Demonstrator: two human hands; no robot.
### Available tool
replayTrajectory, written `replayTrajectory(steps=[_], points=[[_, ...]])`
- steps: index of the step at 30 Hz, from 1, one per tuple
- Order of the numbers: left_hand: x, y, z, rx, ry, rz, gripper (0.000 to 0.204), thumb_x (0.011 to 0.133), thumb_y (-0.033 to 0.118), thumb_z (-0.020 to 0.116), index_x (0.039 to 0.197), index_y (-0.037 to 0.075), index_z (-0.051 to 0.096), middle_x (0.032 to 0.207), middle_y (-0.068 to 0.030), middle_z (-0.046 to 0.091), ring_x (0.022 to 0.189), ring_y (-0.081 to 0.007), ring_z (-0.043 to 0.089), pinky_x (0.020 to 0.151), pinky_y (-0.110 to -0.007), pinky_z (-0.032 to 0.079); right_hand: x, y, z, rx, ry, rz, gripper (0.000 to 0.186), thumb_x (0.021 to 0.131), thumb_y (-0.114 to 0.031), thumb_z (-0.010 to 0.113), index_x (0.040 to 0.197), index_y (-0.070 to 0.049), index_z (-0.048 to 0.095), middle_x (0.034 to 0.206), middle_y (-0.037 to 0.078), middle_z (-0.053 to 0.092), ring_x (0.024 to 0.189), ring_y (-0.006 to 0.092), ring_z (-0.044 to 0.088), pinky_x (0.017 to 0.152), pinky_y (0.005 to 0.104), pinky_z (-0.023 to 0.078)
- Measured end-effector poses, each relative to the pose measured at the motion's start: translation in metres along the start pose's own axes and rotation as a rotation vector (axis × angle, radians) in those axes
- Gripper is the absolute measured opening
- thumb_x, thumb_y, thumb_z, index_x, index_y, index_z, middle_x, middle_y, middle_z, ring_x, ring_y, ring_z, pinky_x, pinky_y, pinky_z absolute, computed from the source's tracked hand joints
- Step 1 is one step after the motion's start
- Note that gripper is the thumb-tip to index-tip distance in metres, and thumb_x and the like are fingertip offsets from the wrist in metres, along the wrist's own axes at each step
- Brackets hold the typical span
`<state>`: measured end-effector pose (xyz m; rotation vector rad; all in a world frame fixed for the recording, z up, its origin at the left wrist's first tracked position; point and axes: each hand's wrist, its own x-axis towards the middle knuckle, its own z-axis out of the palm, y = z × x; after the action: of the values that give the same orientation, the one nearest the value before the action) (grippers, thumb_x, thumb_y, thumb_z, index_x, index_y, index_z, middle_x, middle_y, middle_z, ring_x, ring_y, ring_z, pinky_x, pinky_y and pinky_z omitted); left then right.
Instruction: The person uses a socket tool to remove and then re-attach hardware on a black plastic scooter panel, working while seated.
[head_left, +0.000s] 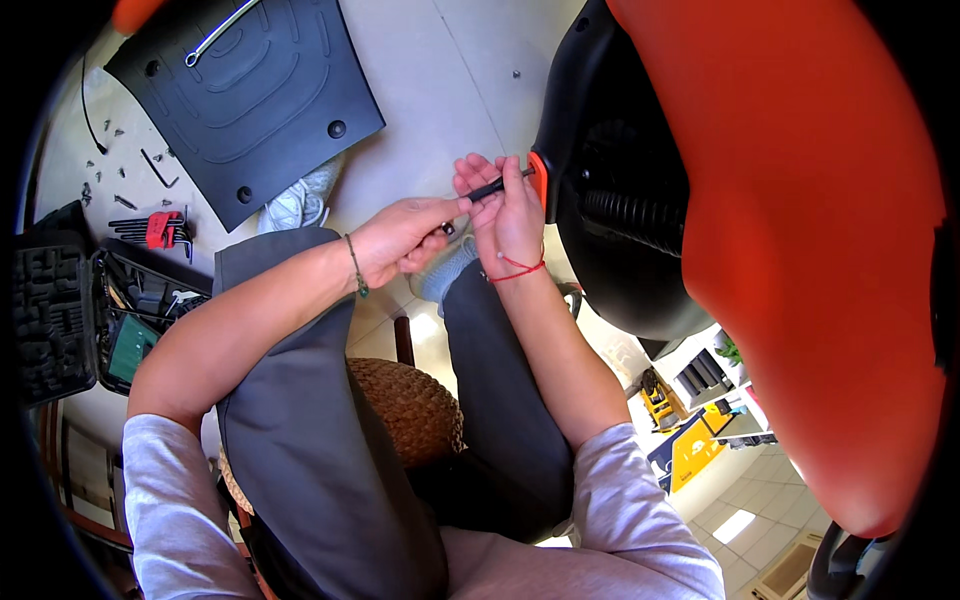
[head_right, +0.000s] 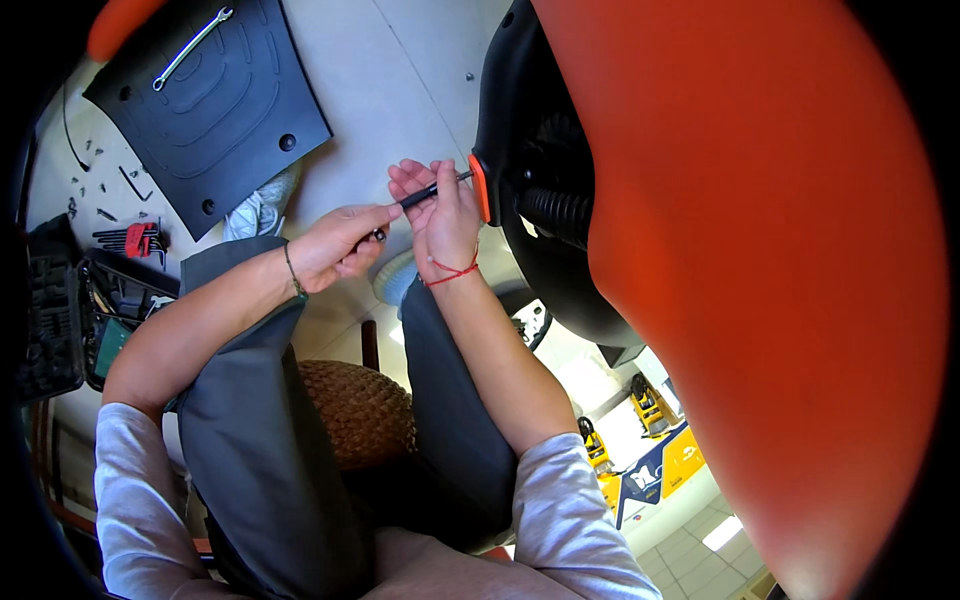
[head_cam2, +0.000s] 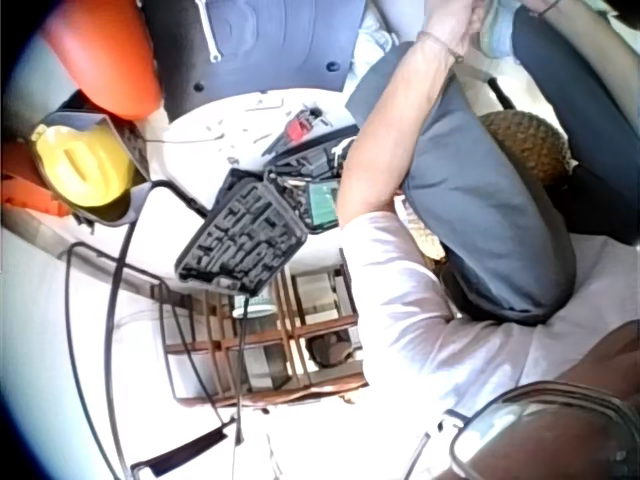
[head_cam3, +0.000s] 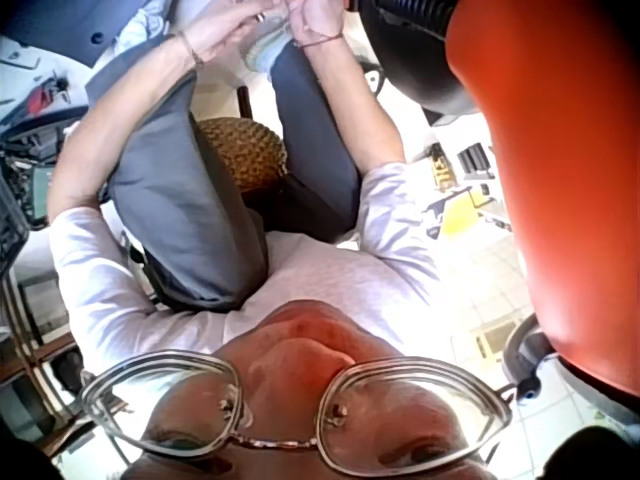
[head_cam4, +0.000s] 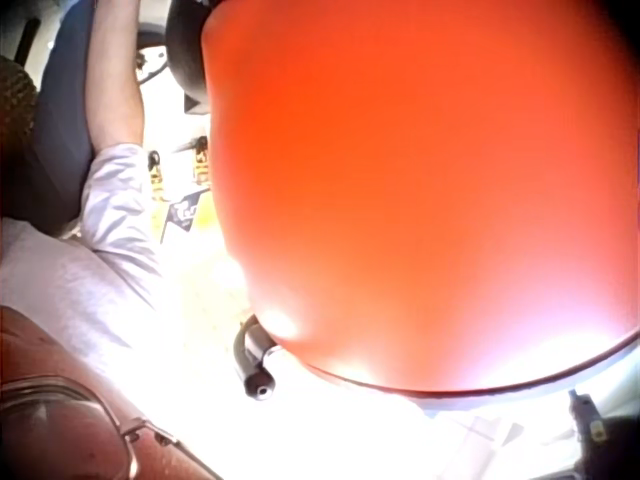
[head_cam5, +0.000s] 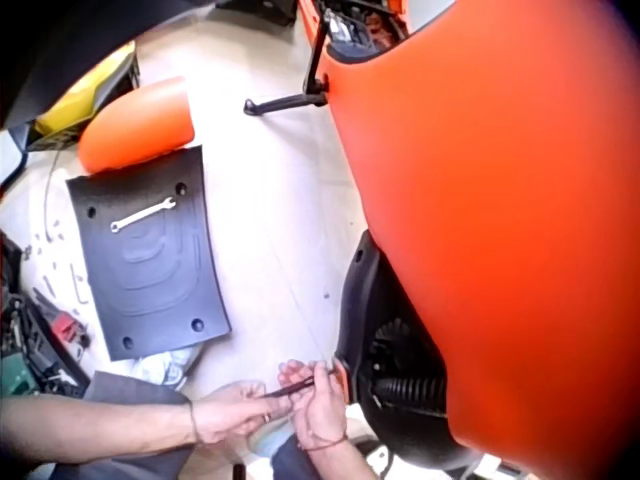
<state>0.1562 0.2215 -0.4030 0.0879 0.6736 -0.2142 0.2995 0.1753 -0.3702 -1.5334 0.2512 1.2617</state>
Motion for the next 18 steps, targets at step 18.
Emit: replayTrajectory(steps=[18], points=[[0.006, -0.003, -0.001, 1.138, 0.437, 0.622, 0.043, 0.087, 0.048, 0.054, 0.077, 0.006, 0.052, 0.06, -0.007, 0.054, 0.053, -0.0199, 0.057, 0.047, -0.032, 0.043, -0.003, -0.002, 0.001, -0.139, 0.029, 0.011, 0.026, 0.098, -0.021, 0.046, 0.107, 0.003, 0.043, 0.103, 0.02, 0.059, 0.097, 0.0286, 0.062, 0.084, 0.0367, 0.052]])
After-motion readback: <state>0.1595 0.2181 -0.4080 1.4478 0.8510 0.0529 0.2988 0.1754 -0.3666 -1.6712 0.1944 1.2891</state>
